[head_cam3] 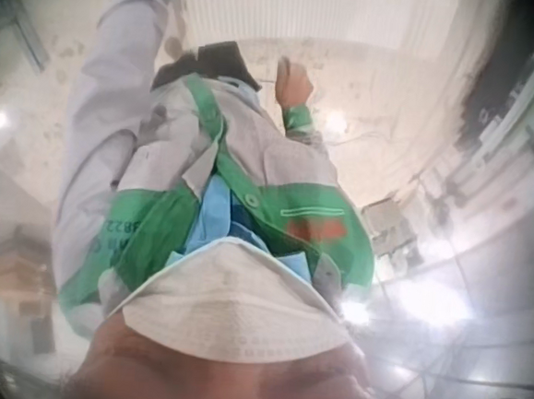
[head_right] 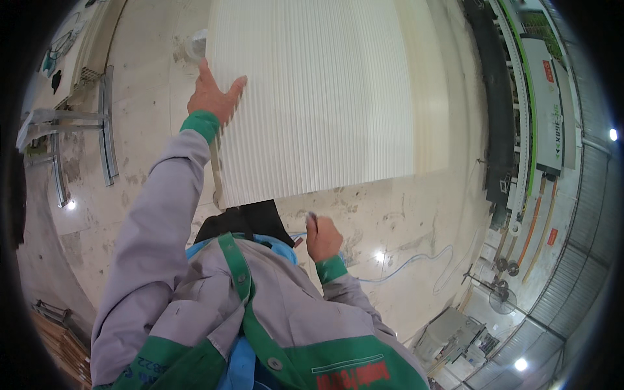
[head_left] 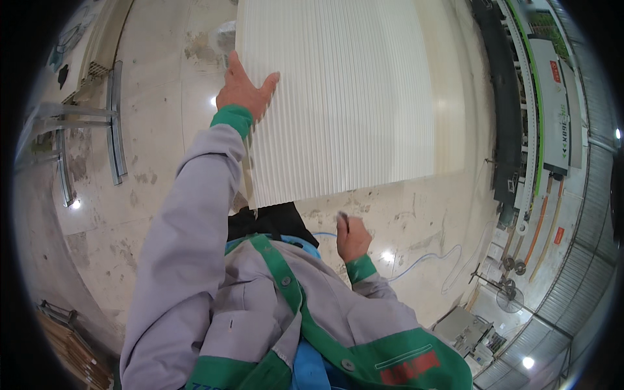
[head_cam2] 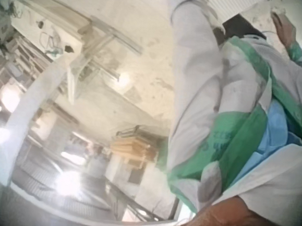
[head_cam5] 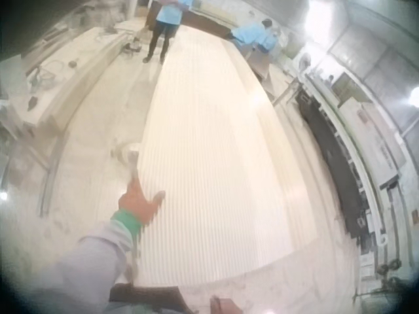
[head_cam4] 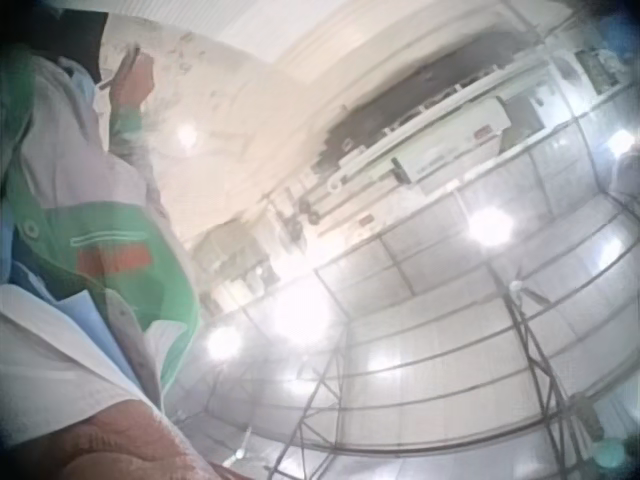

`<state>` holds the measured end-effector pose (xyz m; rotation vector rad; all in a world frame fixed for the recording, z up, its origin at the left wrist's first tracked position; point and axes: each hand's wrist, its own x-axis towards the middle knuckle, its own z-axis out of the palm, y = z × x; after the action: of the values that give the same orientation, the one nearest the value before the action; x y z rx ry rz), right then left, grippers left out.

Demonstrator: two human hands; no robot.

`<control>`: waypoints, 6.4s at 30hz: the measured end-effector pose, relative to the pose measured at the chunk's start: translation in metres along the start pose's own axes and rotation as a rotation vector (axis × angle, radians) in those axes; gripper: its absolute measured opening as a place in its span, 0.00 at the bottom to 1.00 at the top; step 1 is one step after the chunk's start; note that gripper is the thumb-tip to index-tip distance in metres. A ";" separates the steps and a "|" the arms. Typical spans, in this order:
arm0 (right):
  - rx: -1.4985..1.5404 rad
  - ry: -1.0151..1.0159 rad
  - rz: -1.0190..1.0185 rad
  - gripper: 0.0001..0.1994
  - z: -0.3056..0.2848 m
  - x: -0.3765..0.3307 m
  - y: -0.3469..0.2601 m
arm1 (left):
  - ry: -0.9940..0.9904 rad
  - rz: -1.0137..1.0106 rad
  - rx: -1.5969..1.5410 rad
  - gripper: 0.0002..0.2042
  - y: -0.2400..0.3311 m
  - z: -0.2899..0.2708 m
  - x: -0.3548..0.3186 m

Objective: The person wipes a large white corrugated panel with a small cloth, moving methodically across the surface. The person repositions the panel and continues wiping different sections.

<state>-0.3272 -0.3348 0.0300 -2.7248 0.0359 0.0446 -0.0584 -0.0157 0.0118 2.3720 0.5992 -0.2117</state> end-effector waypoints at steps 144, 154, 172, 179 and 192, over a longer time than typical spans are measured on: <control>-0.283 0.170 -0.284 0.19 0.099 0.526 -0.168 | 0.002 0.032 -0.281 0.54 -0.009 0.000 0.017; -0.340 0.221 -0.390 0.20 0.122 0.683 -0.209 | 0.034 0.059 -0.257 0.55 -0.012 0.009 0.016; -0.128 0.018 -0.123 0.16 0.030 0.027 -0.027 | 0.035 0.050 -0.227 0.55 0.002 -0.009 -0.014; 0.029 0.073 -0.023 0.10 0.024 -0.004 -0.026 | 0.051 0.090 -0.273 0.54 0.001 -0.010 -0.011; -0.109 0.028 -0.100 0.13 0.039 0.125 -0.071 | 0.041 0.064 -0.202 0.54 -0.012 0.007 0.009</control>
<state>-0.2006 -0.2562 0.0187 -2.8316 -0.0974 -0.0203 -0.0561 -0.0094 -0.0033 2.2010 0.5372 -0.0705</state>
